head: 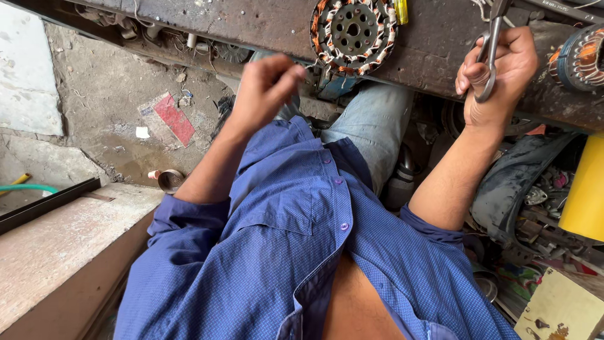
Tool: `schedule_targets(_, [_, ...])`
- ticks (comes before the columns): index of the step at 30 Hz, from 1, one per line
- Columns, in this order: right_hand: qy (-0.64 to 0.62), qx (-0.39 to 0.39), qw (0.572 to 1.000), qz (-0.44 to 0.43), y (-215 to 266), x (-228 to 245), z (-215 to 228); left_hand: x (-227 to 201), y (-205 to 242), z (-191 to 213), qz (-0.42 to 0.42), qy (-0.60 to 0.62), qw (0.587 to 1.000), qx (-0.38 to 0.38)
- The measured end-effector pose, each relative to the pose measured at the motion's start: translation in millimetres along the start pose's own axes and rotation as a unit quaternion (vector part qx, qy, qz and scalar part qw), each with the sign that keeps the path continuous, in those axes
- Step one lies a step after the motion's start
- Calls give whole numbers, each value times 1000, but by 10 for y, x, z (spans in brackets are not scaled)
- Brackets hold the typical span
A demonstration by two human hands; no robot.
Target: The person uses shears to trim excess copper wire from a circular stator component on a workbench. The person repeatedly snips small wire ends around the stator's perimeter and removes the cut pieces by hand.
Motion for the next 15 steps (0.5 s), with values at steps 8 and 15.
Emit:
schedule_targets(8, [7,-20,1000,2,38,22,-17,629,-25,-618,187,197,958,-90])
schedule_targets(15, [7,-22,1000,-1,47,28,-24,890,-11,-576,149,236,960,-11])
Point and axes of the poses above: each hand's wrist, its own y-axis away from the middle knuckle, its own z-axis out of the back of the hand, x = y × z, the point moved 2 cm from there along -y, towards the middle knuckle, and after that the axes turned 12 degrees about -x, right-handed, at the moved point
